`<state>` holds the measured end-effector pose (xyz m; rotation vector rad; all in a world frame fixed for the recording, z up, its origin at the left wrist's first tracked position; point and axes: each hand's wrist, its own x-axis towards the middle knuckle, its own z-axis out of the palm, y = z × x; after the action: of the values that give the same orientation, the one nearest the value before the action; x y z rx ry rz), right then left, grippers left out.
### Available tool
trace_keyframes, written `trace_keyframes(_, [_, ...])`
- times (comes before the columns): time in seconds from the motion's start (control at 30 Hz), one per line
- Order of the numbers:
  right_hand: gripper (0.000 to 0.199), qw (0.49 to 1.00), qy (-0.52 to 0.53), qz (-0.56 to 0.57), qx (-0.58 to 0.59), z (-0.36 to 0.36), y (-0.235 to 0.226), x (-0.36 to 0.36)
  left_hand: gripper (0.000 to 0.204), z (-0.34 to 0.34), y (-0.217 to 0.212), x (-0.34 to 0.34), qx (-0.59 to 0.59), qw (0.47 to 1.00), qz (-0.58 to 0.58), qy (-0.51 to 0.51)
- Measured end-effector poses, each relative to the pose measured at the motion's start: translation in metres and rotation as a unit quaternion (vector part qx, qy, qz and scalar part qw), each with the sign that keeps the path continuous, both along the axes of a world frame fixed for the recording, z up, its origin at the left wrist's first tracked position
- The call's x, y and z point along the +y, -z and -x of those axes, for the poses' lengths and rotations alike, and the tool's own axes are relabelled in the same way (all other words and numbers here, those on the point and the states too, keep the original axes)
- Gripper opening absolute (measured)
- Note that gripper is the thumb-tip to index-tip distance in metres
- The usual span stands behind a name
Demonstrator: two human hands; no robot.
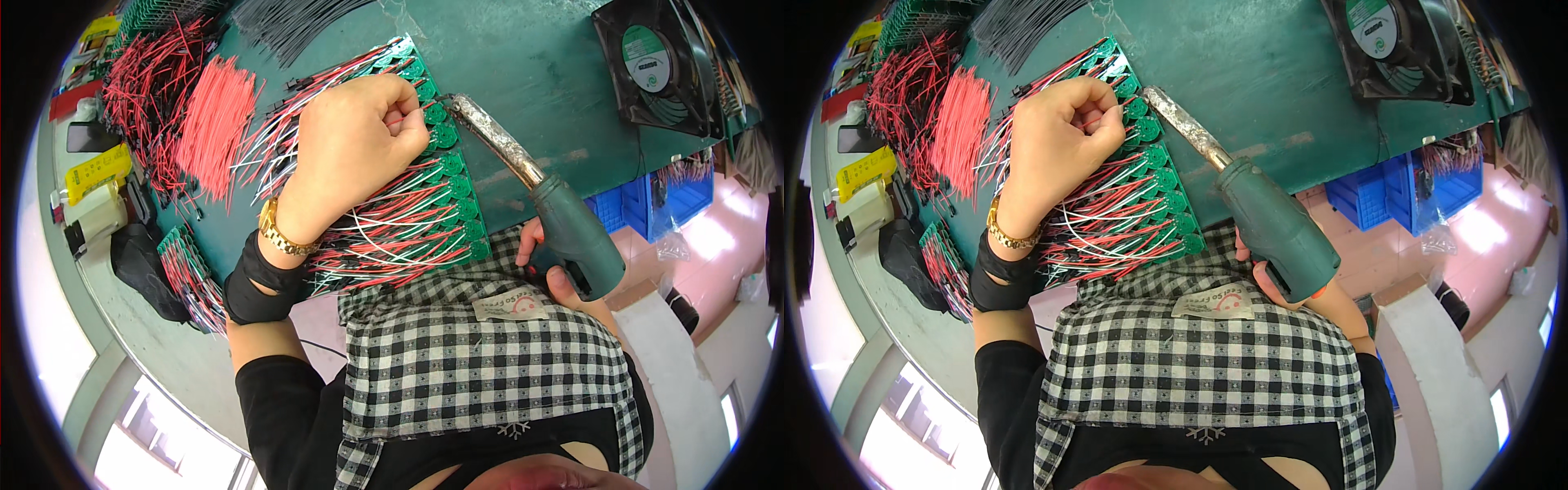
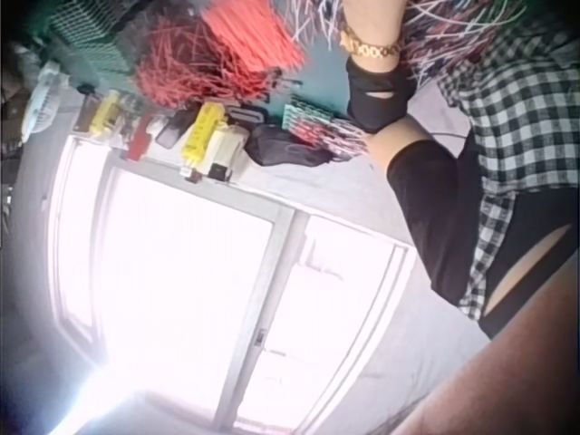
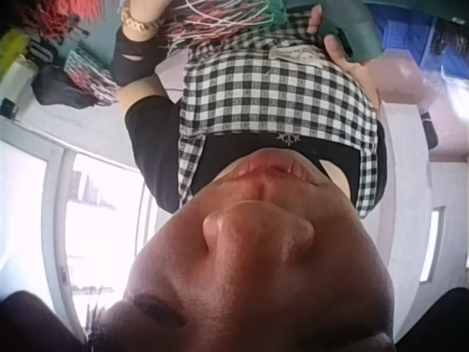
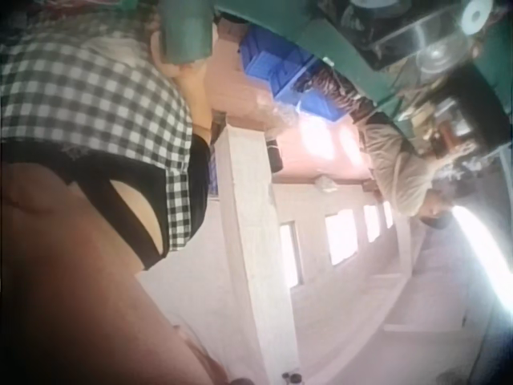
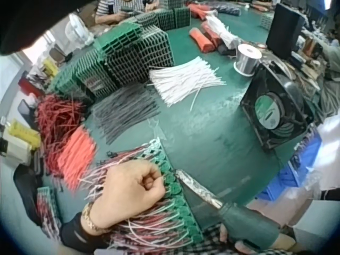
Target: The person solders wires onto a circuit board using a soldering tool, sets the assembled board aside, retrieves a new board from a stack, and solders additional wires onto it.
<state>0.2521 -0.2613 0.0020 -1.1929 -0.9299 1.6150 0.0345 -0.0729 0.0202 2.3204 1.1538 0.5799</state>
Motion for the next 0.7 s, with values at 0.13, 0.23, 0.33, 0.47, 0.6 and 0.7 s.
trace_keyframes(0.13, [0.055,0.999,-0.028,-0.021,-0.042,-0.006,0.009,-0.001,0.003,0.0,0.0,0.0,0.004,1.0,-0.005,-0.002])
trace_keyframes(0.23, [0.056,0.997,-0.019,-0.023,-0.073,-0.004,0.009,0.0,0.003,0.001,0.0,-0.001,0.001,1.0,-0.008,-0.001])
trace_keyframes(0.33, [0.052,0.929,-0.109,-0.159,-0.316,-0.017,0.028,-0.003,0.003,0.002,0.001,-0.002,0.003,1.0,-0.016,0.007])
trace_keyframes(0.47, [0.05,0.95,-0.074,-0.146,-0.265,-0.013,0.034,-0.007,0.003,0.003,0.004,-0.004,-0.002,1.0,-0.013,0.003])
trace_keyframes(0.6, [0.049,0.937,-0.093,-0.165,-0.295,-0.014,0.031,-0.005,0.004,0.003,0.003,-0.005,-0.001,1.0,-0.013,0.003])
trace_keyframes(0.7, [0.048,0.933,-0.086,-0.174,-0.302,-0.01,0.03,-0.004,0.004,0.006,0.003,-0.005,0.0,1.0,-0.013,0.001])
